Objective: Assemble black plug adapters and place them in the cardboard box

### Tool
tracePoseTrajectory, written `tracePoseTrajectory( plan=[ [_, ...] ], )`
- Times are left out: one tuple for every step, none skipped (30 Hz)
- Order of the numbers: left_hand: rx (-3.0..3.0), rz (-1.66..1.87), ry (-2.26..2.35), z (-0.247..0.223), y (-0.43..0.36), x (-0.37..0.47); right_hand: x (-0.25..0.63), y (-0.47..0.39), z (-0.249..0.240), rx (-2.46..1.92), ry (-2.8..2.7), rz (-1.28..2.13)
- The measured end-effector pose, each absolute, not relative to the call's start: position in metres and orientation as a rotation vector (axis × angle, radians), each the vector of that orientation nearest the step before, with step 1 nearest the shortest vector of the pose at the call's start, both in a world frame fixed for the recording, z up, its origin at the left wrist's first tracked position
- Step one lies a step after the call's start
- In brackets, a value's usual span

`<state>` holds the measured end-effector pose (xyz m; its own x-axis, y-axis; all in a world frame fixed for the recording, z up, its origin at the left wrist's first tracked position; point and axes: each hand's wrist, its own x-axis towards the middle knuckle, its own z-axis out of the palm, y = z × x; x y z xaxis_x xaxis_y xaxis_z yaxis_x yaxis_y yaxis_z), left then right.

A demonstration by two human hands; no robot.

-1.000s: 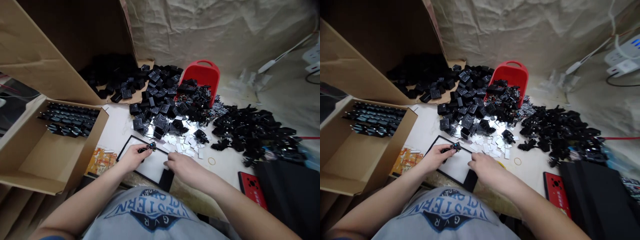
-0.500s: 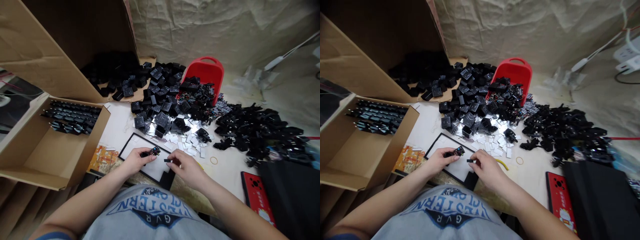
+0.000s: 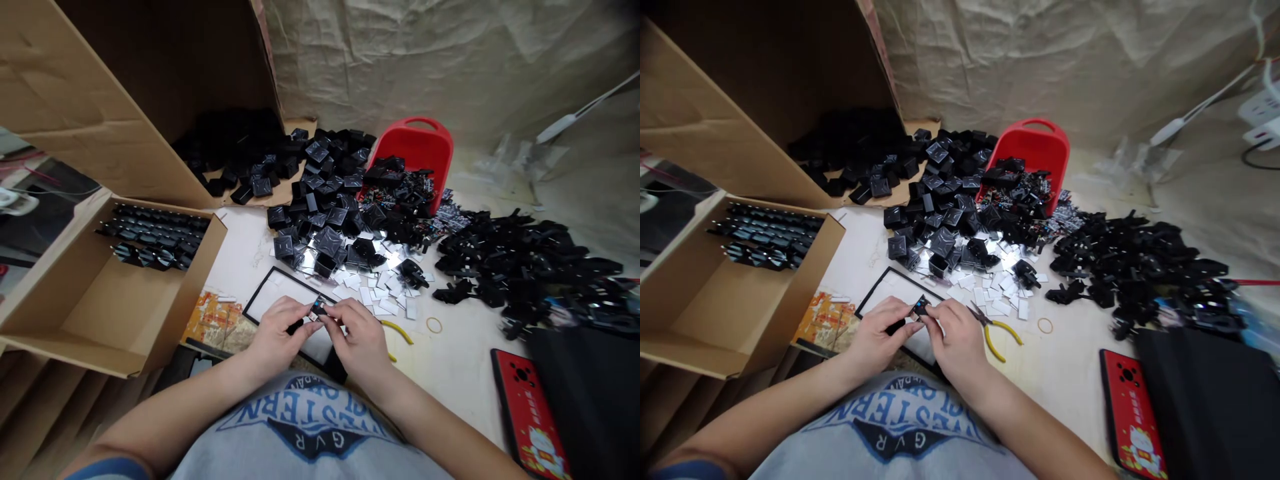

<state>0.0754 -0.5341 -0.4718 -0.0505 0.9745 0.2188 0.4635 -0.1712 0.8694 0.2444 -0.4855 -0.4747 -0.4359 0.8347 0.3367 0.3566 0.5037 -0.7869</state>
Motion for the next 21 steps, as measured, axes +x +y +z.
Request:
tracePoseTrajectory(
  plan=[
    [1.674, 1.176, 1.548, -0.471, -0.534, 0.075, 0.244, -0.485, -0.475, -0.981, -2.021, 0.767],
    [1.663, 1.171, 1.553, -0.471, -0.533, 0.075, 0.243, -0.483, -0.475, -0.991, -2.021, 0.715],
    [1.638, 1.162, 1.551, -0.470, -0.532, 0.074, 0.243, -0.482, -0.475, -1.004, -2.005, 0.667],
    [1.606, 1.156, 1.541, -0.469, -0.531, 0.073, 0.243, -0.480, -0.474, -1.019, -1.984, 0.631],
    [1.571, 1.157, 1.527, -0.468, -0.530, 0.072, 0.244, -0.478, -0.474, -1.028, -1.972, 0.613],
    [1.538, 1.161, 1.511, -0.468, -0.529, 0.071, 0.244, -0.476, -0.473, -1.020, -1.982, 0.611],
    [1.512, 1.165, 1.495, -0.467, -0.528, 0.070, 0.245, -0.474, -0.472, -0.991, -2.016, 0.617],
    [1.493, 1.165, 1.478, -0.467, -0.527, 0.069, 0.246, -0.473, -0.472, -0.947, -2.065, 0.620],
    [1.475, 1.157, 1.463, -0.468, -0.527, 0.068, 0.246, -0.472, -0.471, -0.897, -2.120, 0.612],
    [1.454, 1.147, 1.448, -0.468, -0.527, 0.068, 0.247, -0.472, -0.471, -0.851, -2.163, 0.599],
    [1.423, 1.134, 1.431, -0.468, -0.527, 0.067, 0.248, -0.472, -0.470, -0.816, -2.181, 0.600],
    [1.380, 1.119, 1.412, -0.468, -0.527, 0.067, 0.249, -0.471, -0.470, -0.807, -2.170, 0.642],
    [1.328, 1.109, 1.391, -0.468, -0.526, 0.067, 0.249, -0.471, -0.469, -0.826, -2.125, 0.738],
    [1.273, 1.100, 1.366, -0.468, -0.526, 0.067, 0.250, -0.471, -0.469, -0.864, -2.041, 0.888],
    [1.221, 1.084, 1.336, -0.467, -0.525, 0.067, 0.250, -0.471, -0.468, -0.910, -1.920, 1.086],
    [1.182, 1.057, 1.304, -0.466, -0.525, 0.068, 0.251, -0.471, -0.467, -0.959, -1.766, 1.309],
    [1.160, 1.021, 1.270, -0.465, -0.524, 0.068, 0.251, -0.471, -0.467, -1.003, -1.595, 1.536],
    [1.155, 0.978, 1.244, -0.464, -0.524, 0.067, 0.252, -0.471, -0.467, -1.034, -1.426, 1.738],
    [1.162, 0.931, 1.238, -0.463, -0.523, 0.067, 0.253, -0.471, -0.467, -1.051, -1.285, 1.889],
    [1.181, 0.884, 1.253, -0.463, -0.523, 0.065, 0.255, -0.471, -0.468, -1.067, -1.194, 1.976],
    [1.208, 0.843, 1.281, -0.463, -0.523, 0.064, 0.257, -0.470, -0.470, -1.094, -1.168, 1.990]
  ],
)
